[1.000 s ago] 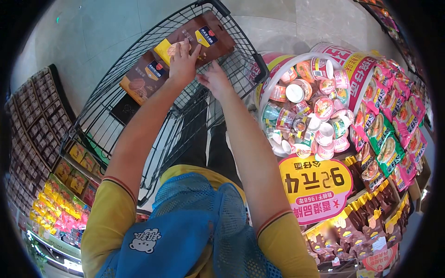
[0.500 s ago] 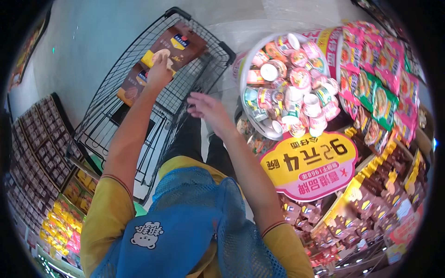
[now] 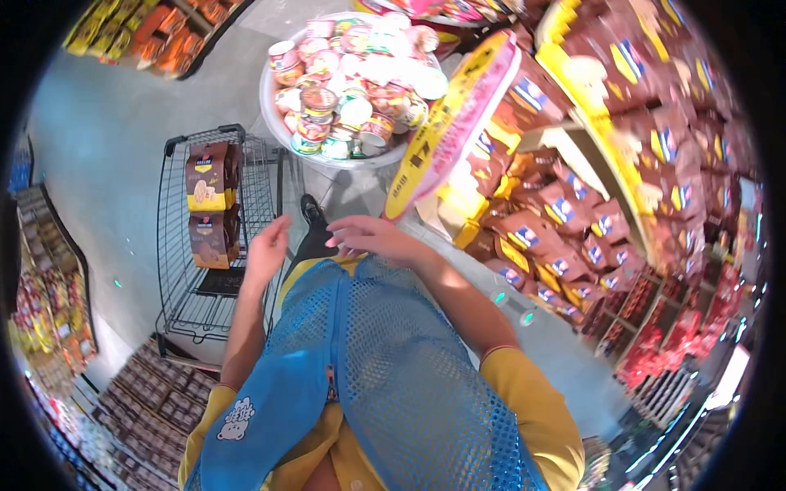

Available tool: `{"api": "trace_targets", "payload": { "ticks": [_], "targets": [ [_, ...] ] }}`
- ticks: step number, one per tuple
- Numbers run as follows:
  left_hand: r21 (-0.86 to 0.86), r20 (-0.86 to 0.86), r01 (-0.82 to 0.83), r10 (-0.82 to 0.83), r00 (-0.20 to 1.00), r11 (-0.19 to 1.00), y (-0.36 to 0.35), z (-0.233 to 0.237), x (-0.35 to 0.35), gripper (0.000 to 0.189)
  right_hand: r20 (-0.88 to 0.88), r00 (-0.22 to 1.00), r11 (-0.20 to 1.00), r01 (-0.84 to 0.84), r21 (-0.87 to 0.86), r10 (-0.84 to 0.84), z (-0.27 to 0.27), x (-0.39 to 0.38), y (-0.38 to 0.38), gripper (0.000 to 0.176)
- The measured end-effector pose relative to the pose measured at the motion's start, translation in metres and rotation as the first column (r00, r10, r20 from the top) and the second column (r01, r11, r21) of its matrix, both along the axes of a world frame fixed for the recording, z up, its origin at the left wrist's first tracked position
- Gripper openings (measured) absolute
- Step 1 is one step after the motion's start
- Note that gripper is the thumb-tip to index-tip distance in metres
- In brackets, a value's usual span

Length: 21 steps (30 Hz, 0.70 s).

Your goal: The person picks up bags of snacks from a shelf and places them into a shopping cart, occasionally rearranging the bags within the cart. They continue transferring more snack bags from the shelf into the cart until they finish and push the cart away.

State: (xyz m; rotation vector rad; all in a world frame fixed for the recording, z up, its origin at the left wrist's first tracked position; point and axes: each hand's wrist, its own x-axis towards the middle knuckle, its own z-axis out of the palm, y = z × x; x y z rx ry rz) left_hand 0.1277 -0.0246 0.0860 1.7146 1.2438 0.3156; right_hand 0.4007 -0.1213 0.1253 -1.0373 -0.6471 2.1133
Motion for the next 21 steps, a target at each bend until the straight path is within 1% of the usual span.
{"api": "trace_targets", "payload": {
  "ticks": [1,2,3,4,6,7,9,10,12,14,16,17,18,19,20,21],
  "targets": [
    [-0.111,0.003,0.1,-0.101,0.995,0.989,-0.009,0.022,0.029,0.032,0.03,0.997,0.998,0.065,0.013,-0.066,-0.001,0.016,-0.022,0.043],
    [-0.091,0.036,0.199,-0.197,0.98,0.976,-0.023,0.025,0.051,0.031,0.058,0.99,0.992,0.126,0.025,-0.128,-0.002,0.03,-0.043,0.042],
    [-0.151,0.048,0.304,-0.3,0.953,0.941,-0.032,0.044,0.076,0.03,0.095,0.98,0.985,0.171,0.033,-0.174,0.002,0.044,-0.062,0.041],
    [-0.141,0.033,0.319,-0.318,0.948,0.937,-0.042,0.047,0.097,0.03,0.082,0.978,0.981,0.19,0.045,-0.193,0.001,0.057,-0.08,0.041],
    [-0.295,0.217,0.504,-0.457,0.863,0.812,-0.058,0.051,0.138,0.029,0.07,0.952,0.954,0.298,0.026,-0.299,-0.004,0.078,-0.114,0.038],
    [-0.286,0.204,0.513,-0.472,0.858,0.809,-0.064,0.058,0.16,0.029,0.059,0.948,0.95,0.311,0.038,-0.313,-0.003,0.087,-0.125,0.038],
    [-0.345,0.275,0.554,-0.482,0.832,0.758,-0.076,0.07,0.202,0.032,0.176,0.848,0.866,0.489,0.1,-0.499,-0.001,0.101,-0.146,0.032],
    [-0.346,0.264,0.563,-0.498,0.826,0.75,-0.08,0.067,0.222,0.032,0.164,0.842,0.857,0.505,0.101,-0.515,-0.004,0.111,-0.152,0.032],
    [-0.235,0.508,0.614,-0.444,0.739,0.753,-0.084,0.058,0.261,0.038,0.198,0.6,0.631,0.735,0.248,-0.775,-0.014,0.133,-0.156,0.03],
    [-0.229,0.435,0.545,-0.416,0.799,0.807,-0.08,0.08,0.307,0.044,0.265,0.388,0.467,0.785,0.407,-0.883,0.015,0.156,-0.14,0.03],
    [-0.283,0.502,0.457,-0.277,0.82,0.843,-0.069,0.086,0.356,0.048,0.207,0.279,0.347,0.737,0.58,-0.938,0.009,0.189,-0.123,0.037],
    [-0.335,0.508,0.397,-0.191,0.84,0.854,-0.063,0.092,0.379,0.048,0.259,0.188,0.304,0.78,0.547,-0.947,0.028,0.197,-0.112,0.045],
    [-0.387,0.511,0.338,-0.106,0.853,0.858,-0.053,0.093,0.403,0.048,0.228,0.176,0.265,0.849,0.457,-0.958,0.041,0.207,-0.1,0.05],
    [-0.331,0.487,0.315,-0.124,0.864,0.89,-0.032,0.07,0.434,0.046,0.198,0.161,0.225,0.904,0.364,-0.967,0.047,0.222,-0.089,0.055],
    [-0.275,0.463,0.288,-0.137,0.876,0.917,-0.02,0.049,0.456,0.044,0.219,0.134,0.22,0.872,0.436,-0.966,0.035,0.238,-0.08,0.06],
    [-0.364,0.474,0.235,-0.038,0.879,0.901,-0.022,0.071,0.469,0.041,0.24,0.108,0.219,0.835,0.505,-0.965,0.013,0.257,-0.067,0.065]
  ]
}}
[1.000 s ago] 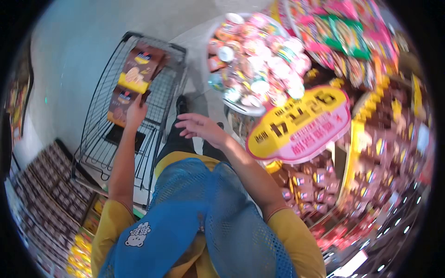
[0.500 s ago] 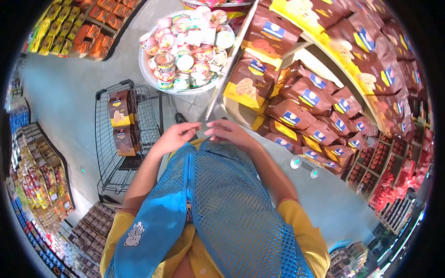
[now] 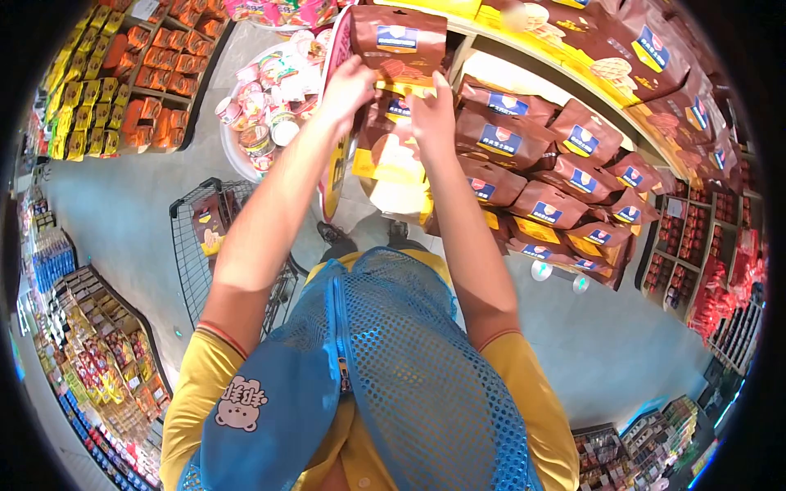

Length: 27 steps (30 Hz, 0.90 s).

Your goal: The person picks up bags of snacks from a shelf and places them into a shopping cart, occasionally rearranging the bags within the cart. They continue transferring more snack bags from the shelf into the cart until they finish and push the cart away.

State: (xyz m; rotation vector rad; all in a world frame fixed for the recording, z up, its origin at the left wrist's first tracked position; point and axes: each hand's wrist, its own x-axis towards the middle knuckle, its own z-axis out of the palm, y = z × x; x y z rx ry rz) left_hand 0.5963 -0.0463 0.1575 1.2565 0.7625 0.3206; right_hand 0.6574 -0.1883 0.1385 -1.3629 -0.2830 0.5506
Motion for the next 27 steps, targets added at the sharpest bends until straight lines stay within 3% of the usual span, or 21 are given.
{"api": "trace_targets", "payload": {
  "ticks": [1,3,6,8,9,11,12,13,14,15,16,17,18,19,20,21,22,23,24,25,27],
  "targets": [
    [-0.098,0.0,-0.063,0.063,0.998,0.993,0.0,0.024,0.011,0.039,0.162,0.987,0.992,0.004,-0.126,0.017,-0.043,0.034,0.017,0.073],
    [-0.077,-0.068,-0.103,0.098,0.993,0.992,0.014,0.018,0.028,0.044,0.077,0.968,0.965,0.247,-0.084,-0.241,-0.047,0.041,0.041,0.067],
    [-0.128,-0.14,-0.2,0.182,0.973,0.971,0.029,-0.005,0.052,0.049,0.005,0.971,0.966,0.24,-0.097,-0.24,-0.059,0.063,0.055,0.072],
    [0.047,-0.183,-0.218,0.223,0.958,0.975,0.047,-0.049,0.064,0.056,0.025,0.967,0.959,0.254,-0.123,-0.252,-0.063,0.066,0.063,0.075],
    [0.046,-0.181,-0.22,0.225,0.957,0.974,0.048,-0.054,0.063,0.056,0.043,0.964,0.952,0.264,-0.153,-0.261,-0.069,0.067,0.068,0.078],
    [0.164,-0.103,-0.128,0.146,0.984,0.978,0.055,-0.062,0.062,0.063,0.063,0.968,0.96,0.247,-0.129,-0.241,-0.081,0.07,0.073,0.068],
    [0.171,-0.168,-0.09,0.119,0.979,0.981,0.055,-0.063,0.06,0.065,0.044,0.955,0.945,0.297,-0.135,-0.294,-0.064,0.06,0.069,0.062],
    [0.341,-0.106,-0.115,0.159,0.981,0.933,0.046,-0.065,0.057,0.063,0.024,0.94,0.929,0.341,-0.14,-0.341,-0.057,0.053,0.072,0.056],
    [0.369,-0.304,-0.136,0.257,0.917,0.92,0.037,-0.066,0.056,0.064,-0.031,0.922,0.918,0.38,-0.117,-0.386,-0.076,0.057,0.073,0.052],
    [0.423,-0.144,-0.112,0.189,0.971,0.899,0.03,-0.065,0.049,0.068,-0.067,0.904,0.897,0.405,-0.179,-0.422,-0.064,0.05,0.072,0.062],
    [0.358,-0.135,-0.081,0.138,0.981,0.93,0.003,0.001,0.021,0.063,-0.059,0.923,0.919,0.371,-0.134,-0.381,-0.102,0.063,0.067,0.063],
    [0.429,-0.006,-0.09,0.102,0.995,0.899,-0.003,-0.015,0.012,0.062,-0.015,0.899,0.892,0.436,0.119,-0.438,-0.077,0.039,0.057,0.053],
    [0.492,0.021,-0.068,0.066,0.998,0.868,-0.015,0.011,-0.012,0.064,0.012,0.889,0.879,0.45,0.158,-0.457,0.0,0.0,0.05,0.04],
    [0.555,-0.057,0.059,-0.033,0.998,0.83,-0.024,0.035,-0.037,0.065,-0.003,0.899,0.888,0.432,0.155,-0.437,0.033,-0.019,0.04,0.033],
    [0.536,-0.018,0.074,-0.075,0.997,0.841,-0.033,0.073,-0.067,0.067,-0.045,0.955,0.945,0.298,0.138,-0.295,0.025,-0.02,0.014,0.035],
    [0.517,0.023,0.093,-0.122,0.992,0.851,-0.043,0.103,-0.096,0.068,-0.237,0.934,0.932,0.312,0.187,-0.265,0.028,-0.035,-0.005,0.035],
    [0.64,0.12,0.013,-0.117,0.986,0.769,-0.05,0.111,-0.121,0.069,-0.173,0.944,0.951,0.298,0.086,-0.281,0.035,-0.051,-0.024,0.033],
    [0.743,0.211,-0.069,-0.135,0.968,0.666,-0.054,0.117,-0.145,0.071,0.139,0.936,0.941,0.332,-0.058,-0.322,0.083,-0.092,-0.021,0.042],
    [0.719,0.22,-0.07,-0.13,0.967,0.691,-0.055,0.125,-0.17,0.073,0.083,0.942,0.938,0.332,-0.103,-0.324,0.115,-0.118,-0.023,0.041],
    [0.695,0.235,-0.073,-0.13,0.963,0.715,-0.052,0.134,-0.195,0.076,0.125,0.94,0.942,0.328,-0.066,-0.319,0.129,-0.143,-0.019,0.043],
    [0.684,0.293,-0.142,-0.092,0.952,0.715,-0.042,0.147,-0.239,0.073,0.249,0.954,0.985,0.156,0.068,-0.168,0.134,-0.169,-0.014,0.046]
  ]
}}
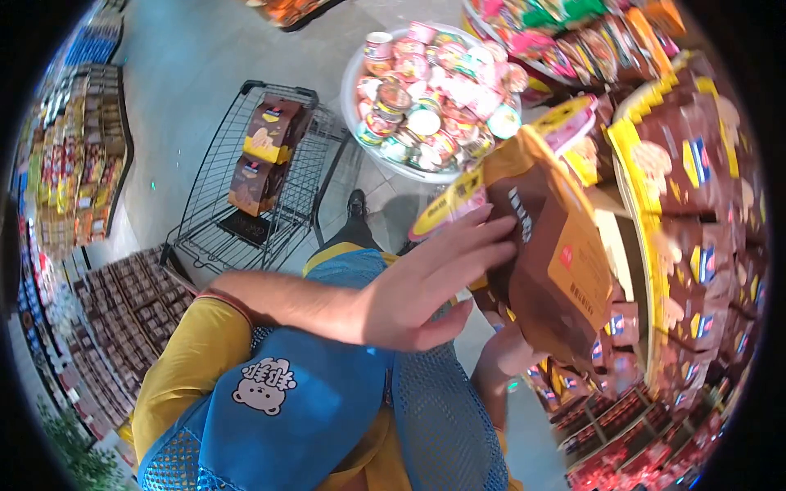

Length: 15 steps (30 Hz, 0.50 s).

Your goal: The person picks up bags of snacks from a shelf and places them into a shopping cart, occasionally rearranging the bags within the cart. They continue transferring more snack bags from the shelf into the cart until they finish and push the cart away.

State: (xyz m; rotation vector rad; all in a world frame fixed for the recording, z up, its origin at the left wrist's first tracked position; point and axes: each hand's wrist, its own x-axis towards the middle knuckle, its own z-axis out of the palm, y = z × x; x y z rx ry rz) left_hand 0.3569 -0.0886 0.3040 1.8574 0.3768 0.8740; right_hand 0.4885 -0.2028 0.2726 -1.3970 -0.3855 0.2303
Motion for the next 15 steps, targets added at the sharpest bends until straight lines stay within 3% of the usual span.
{"api": "trace_targets", "payload": {
  "ticks": [1,3,4,6,7,8,10,15],
  "targets": [
    [0.069,-0.008,-0.05,0.05,0.999,0.996,0.005,0.005,-0.021,0.069,0.01,1.0,1.0,-0.03,0.0,0.03,0.001,-0.012,0.007,0.046],
    [0.193,0.05,-0.211,0.205,0.978,0.958,0.019,0.005,-0.056,0.06,0.129,0.979,0.958,-0.119,-0.262,0.157,-0.002,-0.033,0.022,0.047],
    [0.192,0.064,-0.251,0.244,0.968,0.949,0.031,0.002,-0.075,0.06,0.317,0.894,0.886,-0.159,-0.435,0.317,-0.021,-0.031,0.021,0.041],
    [0.21,0.008,-0.387,0.394,0.919,0.898,0.057,-0.005,-0.12,0.059,0.294,0.835,0.843,-0.318,-0.433,0.465,-0.029,-0.041,0.061,0.035],
    [0.207,-0.051,-0.43,0.448,0.892,0.879,0.07,-0.005,-0.145,0.057,0.142,0.833,0.83,-0.488,-0.27,0.535,-0.022,-0.068,0.092,0.038],
    [0.198,-0.063,-0.504,0.524,0.85,0.841,0.08,-0.01,-0.169,0.056,0.066,0.739,0.726,-0.637,-0.259,0.671,-0.016,-0.088,0.12,0.035],
    [0.171,-0.078,-0.602,0.62,0.781,0.78,0.1,-0.031,-0.218,0.055,-0.061,0.679,0.637,-0.713,-0.293,0.731,-0.035,-0.133,0.156,0.029],
    [0.186,-0.233,-0.877,0.887,0.399,0.443,0.14,-0.142,-0.343,0.049,-0.222,0.375,0.262,-0.872,-0.413,0.9,-0.127,-0.26,0.226,0.02]
  ]
}}
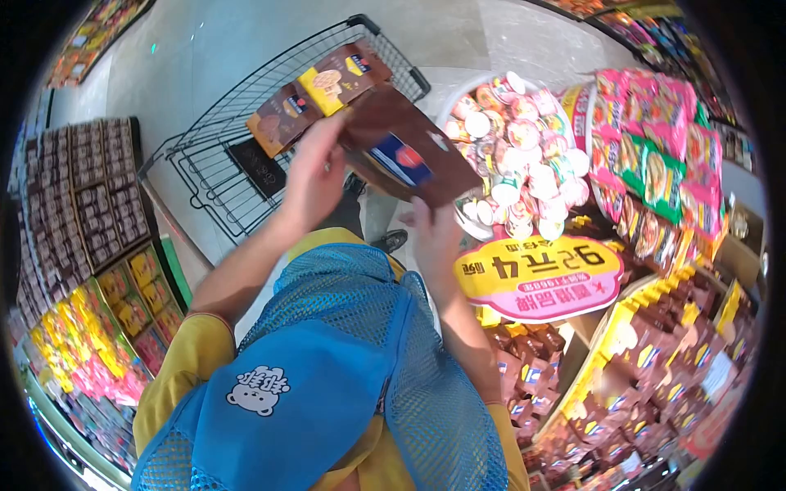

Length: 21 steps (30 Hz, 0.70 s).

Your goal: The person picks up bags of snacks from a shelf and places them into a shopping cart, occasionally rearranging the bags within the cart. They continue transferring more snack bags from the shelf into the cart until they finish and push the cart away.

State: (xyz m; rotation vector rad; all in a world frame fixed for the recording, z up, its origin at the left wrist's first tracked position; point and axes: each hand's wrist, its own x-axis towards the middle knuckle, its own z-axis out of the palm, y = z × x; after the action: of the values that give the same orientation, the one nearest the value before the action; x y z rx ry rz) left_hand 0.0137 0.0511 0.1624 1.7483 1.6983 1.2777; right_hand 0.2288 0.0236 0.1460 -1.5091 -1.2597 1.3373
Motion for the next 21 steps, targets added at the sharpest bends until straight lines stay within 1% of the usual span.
{"api": "trace_targets", "payload": {
  "ticks": [1,3,4,6,7,8,9,10,11,12,13,14,16,18,20,21],
  "targets": [
    [-0.053,-0.021,-0.079,0.078,0.997,0.995,0.007,-0.011,-0.025,0.047,-0.023,0.999,0.999,-0.043,-0.01,0.043,-0.016,-0.029,0.012,0.02],
    [-0.07,-0.138,-0.217,0.206,0.969,0.974,0.022,-0.034,-0.069,0.045,-0.12,0.986,0.984,-0.133,-0.121,0.118,-0.046,-0.081,0.034,0.022],
    [-0.096,-0.163,-0.246,0.228,0.96,0.965,0.03,-0.045,-0.09,0.044,-0.116,0.984,0.979,-0.148,-0.14,0.132,-0.056,-0.103,0.045,0.022],
    [-0.14,-0.206,-0.27,0.239,0.949,0.953,0.047,-0.073,-0.129,0.041,-0.26,0.953,0.919,-0.237,-0.315,0.157,-0.076,-0.143,0.069,0.027],
    [-0.163,-0.222,-0.267,0.228,0.948,0.95,0.054,-0.09,-0.146,0.041,-0.256,0.953,0.913,-0.245,-0.326,0.164,-0.091,-0.158,0.077,0.027],
    [-0.174,-0.219,-0.274,0.235,0.947,0.946,0.061,-0.108,-0.159,0.041,-0.274,0.943,0.873,-0.288,-0.393,0.188,-0.11,-0.171,0.081,0.028],
    [-0.24,-0.223,-0.306,0.254,0.941,0.921,0.067,-0.128,-0.173,0.04,-0.294,0.932,0.827,-0.33,-0.456,0.21,-0.13,-0.183,0.084,0.028],
    [-0.306,-0.229,-0.335,0.273,0.934,0.891,0.07,-0.15,-0.186,0.04,-0.291,0.945,0.808,-0.286,-0.515,0.149,-0.146,-0.198,0.084,0.026],
    [-0.319,-0.227,-0.341,0.278,0.933,0.884,0.072,-0.17,-0.199,0.04,-0.287,0.945,0.799,-0.29,-0.527,0.154,-0.161,-0.208,0.082,0.026],
    [-0.458,-0.219,-0.332,0.258,0.941,0.825,0.072,-0.192,-0.213,0.041,-0.289,0.949,0.743,-0.281,-0.608,0.122,-0.172,-0.218,0.082,0.025],
    [-0.58,-0.209,-0.315,0.236,0.949,0.751,0.075,-0.204,-0.223,0.042,-0.29,0.953,0.685,-0.269,-0.677,0.088,-0.185,-0.227,0.083,0.025],
    [-0.585,-0.209,-0.316,0.238,0.949,0.747,0.076,-0.216,-0.228,0.042,-0.324,0.941,0.678,-0.301,-0.67,0.098,-0.197,-0.234,0.081,0.026],
    [-0.418,-0.301,-0.354,0.24,0.923,0.836,0.074,-0.228,-0.235,0.041,-0.327,0.94,0.66,-0.308,-0.685,0.1,-0.209,-0.247,0.083,0.027],
    [-0.414,-0.326,-0.365,0.239,0.915,0.834,0.075,-0.238,-0.245,0.043,-0.33,0.938,0.64,-0.317,-0.7,0.103,-0.218,-0.26,0.083,0.028],
    [-0.401,-0.355,-0.379,0.24,0.904,0.834,0.077,-0.242,-0.253,0.045,-0.375,0.911,0.642,-0.394,-0.658,0.174,-0.224,-0.274,0.088,0.03],
    [-0.366,-0.362,-0.396,0.263,0.894,0.842,0.076,-0.247,-0.258,0.047,-0.379,0.909,0.637,-0.399,-0.66,0.176,-0.233,-0.281,0.091,0.03]
  ]
}}
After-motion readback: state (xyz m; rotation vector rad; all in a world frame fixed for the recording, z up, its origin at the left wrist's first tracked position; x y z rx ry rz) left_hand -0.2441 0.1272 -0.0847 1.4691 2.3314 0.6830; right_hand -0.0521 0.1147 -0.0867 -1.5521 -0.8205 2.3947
